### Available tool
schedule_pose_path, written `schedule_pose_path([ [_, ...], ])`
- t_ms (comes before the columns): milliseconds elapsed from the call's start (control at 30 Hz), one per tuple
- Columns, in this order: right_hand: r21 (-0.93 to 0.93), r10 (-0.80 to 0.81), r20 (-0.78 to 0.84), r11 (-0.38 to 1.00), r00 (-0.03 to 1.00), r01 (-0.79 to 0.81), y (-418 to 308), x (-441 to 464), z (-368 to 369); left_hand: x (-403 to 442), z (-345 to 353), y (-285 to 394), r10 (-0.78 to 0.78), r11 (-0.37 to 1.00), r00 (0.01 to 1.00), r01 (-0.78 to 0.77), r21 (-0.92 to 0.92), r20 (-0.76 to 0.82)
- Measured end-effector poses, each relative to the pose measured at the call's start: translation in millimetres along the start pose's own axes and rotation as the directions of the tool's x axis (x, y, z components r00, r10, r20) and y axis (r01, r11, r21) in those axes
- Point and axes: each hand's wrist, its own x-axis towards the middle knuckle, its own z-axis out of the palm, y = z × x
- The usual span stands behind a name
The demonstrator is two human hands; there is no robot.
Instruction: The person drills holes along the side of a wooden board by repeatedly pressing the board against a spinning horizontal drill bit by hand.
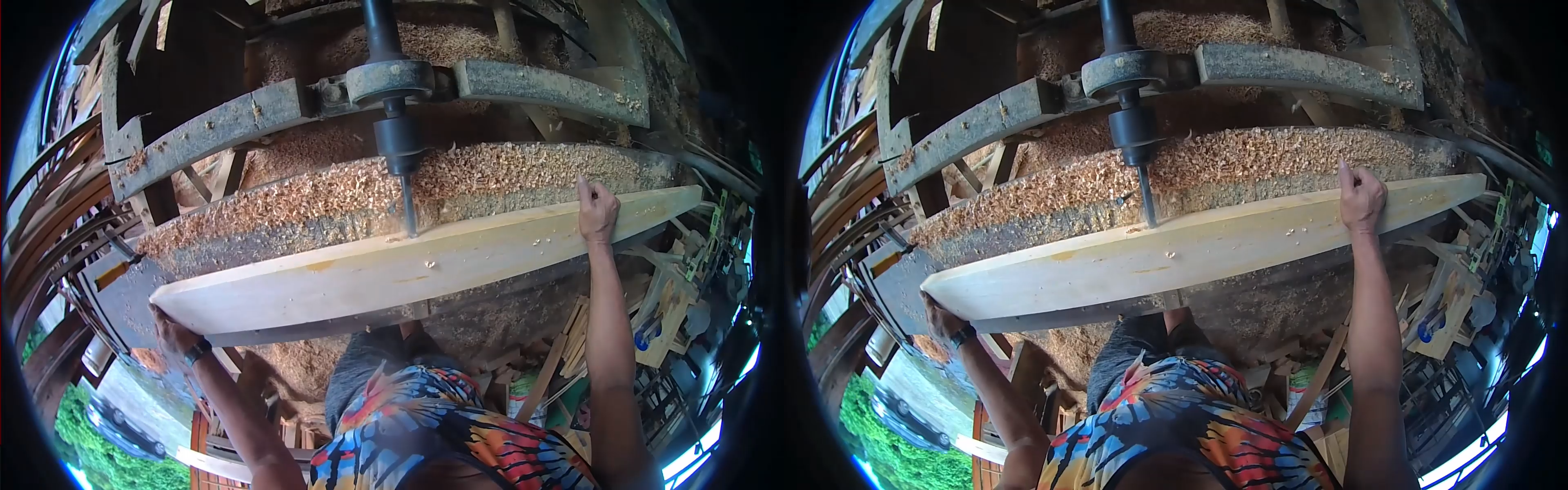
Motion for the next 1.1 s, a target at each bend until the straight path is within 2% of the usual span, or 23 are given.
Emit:
schedule_pose_path([
  [67, 0.0, 0.018, -0.01, 1.0, 1.0, -0.018, -3.3, 6.7, 1.4, 19.8, 4.5, -3.3, 0.156, 0.973, 0.988, -0.154, 0.172, 0.005],
  [100, -0.001, 0.029, -0.016, 1.0, 0.999, -0.029, -4.6, 10.4, 2.2, 31.2, 7.5, -9.5, 0.325, 0.878, 0.945, -0.311, 0.364, 0.023],
  [133, -0.025, 0.036, -0.005, 0.999, 0.999, -0.036, -5.8, 16.3, 2.7, 44.8, 12.2, -17.9, 0.477, 0.722, 0.876, -0.438, 0.536, 0.073],
  [167, -0.051, 0.043, 0.006, 0.998, 0.999, -0.043, -6.3, 22.9, 3.0, 66.4, 23.4, -32.2, 0.332, 0.904, 0.943, -0.316, 0.287, -0.006],
  [233, -0.077, 0.049, 0.011, 0.996, 0.999, -0.048, -4.6, 26.7, 3.5, 67.5, 24.7, -7.2, 0.326, 0.919, 0.943, -0.332, 0.211, 0.065],
  [333, -0.083, 0.04, -0.006, 0.996, 0.999, -0.041, -2.0, 26.3, 3.8, 61.5, 26.8, 15.3, 0.28, 0.878, 0.954, -0.3, 0.373, 0.107],
  [400, -0.094, 0.043, -0.003, 0.995, 0.999, -0.043, 1.5, 25.6, 5.5, 43.0, 18.3, 48.5, 0.167, 0.69, 0.981, -0.191, 0.698, 0.103],
  [500, -0.089, 0.009, 0.009, 0.996, 1.0, -0.009, 2.5, 19.2, 4.5, 54.0, 7.3, -32.0, 0.262, 0.845, 0.964, -0.251, 0.472, 0.045],
  [600, -0.075, -0.05, -0.015, 0.996, 0.999, 0.049, 7.3, 1.4, 4.2, 5.3, -9.9, -12.2, 0.454, 0.64, 0.889, -0.37, 0.673, 0.058],
  [667, -0.051, -0.023, 0.0, 0.998, 1.0, 0.023, -2.3, -2.4, -0.1, 10.2, -14.0, -40.9, 0.265, 0.903, 0.963, -0.261, 0.342, 0.036],
  [767, -0.042, 0.009, 0.003, 0.999, 1.0, -0.008, -4.0, -1.4, -0.8, 1.9, -8.3, 8.3, 0.146, 0.931, 0.987, -0.158, 0.33, 0.062],
  [800, -0.041, 0.017, 0.001, 0.999, 1.0, -0.017, -4.0, 1.0, 1.7, 8.5, -4.7, 12.2, 0.16, 0.934, 0.985, -0.174, 0.311, 0.071],
  [900, -0.037, 0.04, 0.011, 0.999, 0.999, -0.04, -12.5, 17.3, 2.1, 52.0, 8.0, -4.9, 0.284, 0.866, 0.955, -0.292, 0.406, 0.082],
  [1000, -0.071, 0.069, 0.022, 0.995, 0.997, -0.067, -8.7, 26.3, 4.7, 59.1, 23.7, 30.3, 0.226, 0.91, 0.973, -0.228, 0.347, 0.048],
  [1033, -0.06, 0.06, 0.013, 0.996, 0.998, -0.059, -8.3, 27.6, 5.8, 56.3, 27.0, 32.4, 0.136, 0.976, 0.99, -0.141, 0.166, 0.041],
  [1100, -0.042, 0.041, -0.002, 0.998, 0.999, -0.041, -7.8, 25.2, 5.6, 51.9, 24.8, 22.2, 0.095, 0.991, 0.995, -0.098, 0.094, 0.045],
])
